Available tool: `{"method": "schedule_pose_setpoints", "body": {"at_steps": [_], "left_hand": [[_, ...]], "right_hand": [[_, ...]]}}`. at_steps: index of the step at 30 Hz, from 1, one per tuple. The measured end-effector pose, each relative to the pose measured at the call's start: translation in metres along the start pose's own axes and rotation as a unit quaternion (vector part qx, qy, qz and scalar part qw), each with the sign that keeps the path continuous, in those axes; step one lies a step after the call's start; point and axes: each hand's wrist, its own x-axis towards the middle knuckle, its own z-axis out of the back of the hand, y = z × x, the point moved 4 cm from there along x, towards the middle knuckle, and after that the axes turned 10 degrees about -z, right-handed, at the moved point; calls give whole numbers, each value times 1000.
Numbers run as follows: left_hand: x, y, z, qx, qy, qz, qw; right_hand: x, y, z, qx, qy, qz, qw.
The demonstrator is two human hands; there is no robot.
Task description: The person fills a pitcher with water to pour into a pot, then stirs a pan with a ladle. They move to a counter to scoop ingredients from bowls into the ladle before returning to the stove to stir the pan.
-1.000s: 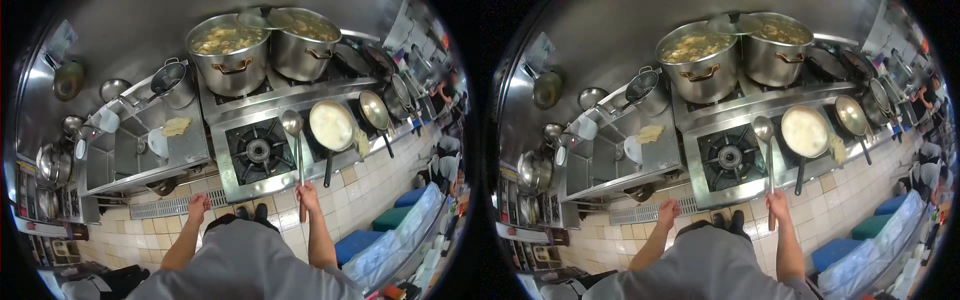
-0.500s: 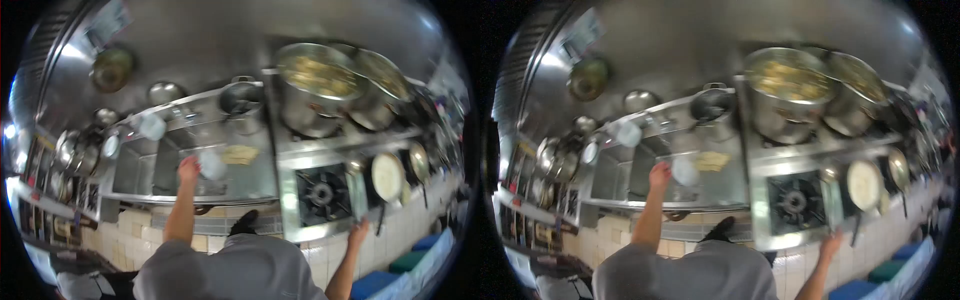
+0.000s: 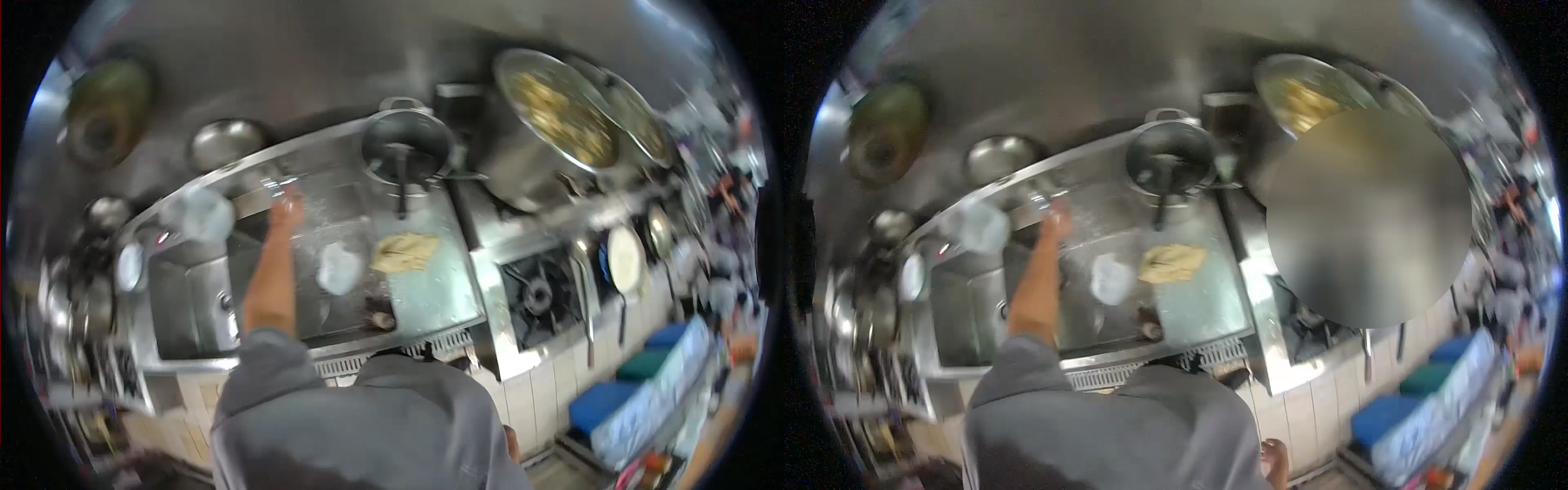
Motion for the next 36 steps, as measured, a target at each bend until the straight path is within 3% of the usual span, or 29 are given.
{"method": "schedule_pose_setpoints", "body": {"at_steps": [1, 3, 4, 5, 7, 9, 11, 13, 15, 17, 19, 20, 21, 22, 24, 26, 27, 28, 30, 31, 34, 36], "left_hand": [[15, 38, -39, 79, 3, -123, 989], [37, 99, -108, 267, -57, -356, 894], [39, 54, -66, 181, 82, -255, 946], [35, -8, -5, 114, 194, -124, 966], [46, -3, -13, 71, 138, -133, 979], [71, 19, -36, 91, 153, -133, 975], [86, 24, -35, 58, 146, -68, 985], [93, 15, -21, 21, 204, -42, 978], [87, 2, 0, -168, 261, 49, 949], [111, 65, -48, -102, 202, -61, 972], [79, 48, -18, -247, 39, -89, 964], [67, 65, -23, -103, -73, -168, 978], [52, 70, -34, 47, -187, -236, 952], [30, 67, -42, -92, -155, -140, 973], [-52, 50, -72, -270, -201, 13, 942], [-111, 28, -97, -387, -151, 88, 905], [-135, 23, -118, -507, -116, 95, 849], [-148, 27, -143, -702, -47, 85, 705], [-185, -48, -102, -451, -110, 98, 881], [-208, -122, -49, -311, -132, 127, 933], [-206, -165, -53, -264, -160, -16, 951], [-218, -218, -39, -386, -127, -19, 913]], "right_hand": [[-10, -35, -16, 103, 25, -95, 990], [-33, -96, -52, 393, 44, -282, 874], [-41, -120, -68, 442, 37, -320, 837], [-51, -129, -80, 418, 18, -331, 846], [-75, -104, -78, 353, -22, -344, 870], [-107, -59, -73, 303, -72, -338, 888], [-118, -30, -68, 302, -102, -335, 887], [-122, 3, -59, 284, -96, -304, 904], [-114, 8, -61, 298, -106, -272, 909], [-107, 4, -77, 310, -119, -241, 912], [-88, -17, -88, 206, -173, -149, 952], [-90, -23, -93, 217, -174, -149, 949], [-92, -29, -97, 236, -174, -162, 942], [-93, -35, -101, 252, -170, -174, 937], [-95, -56, -117, 288, -146, -197, 926], [-103, -66, -127, 323, -124, -221, 912], [-117, -67, -128, 348, -102, -253, 897], [-126, -74, -130, 371, -80, -286, 880], [-130, -104, -136, 374, -65, -293, 878], [-130, -125, -142, 375, -51, -304, 874], [-99, -222, -165, 317, -30, -219, 922], [-99, -255, -138, 299, -25, -174, 938]]}}
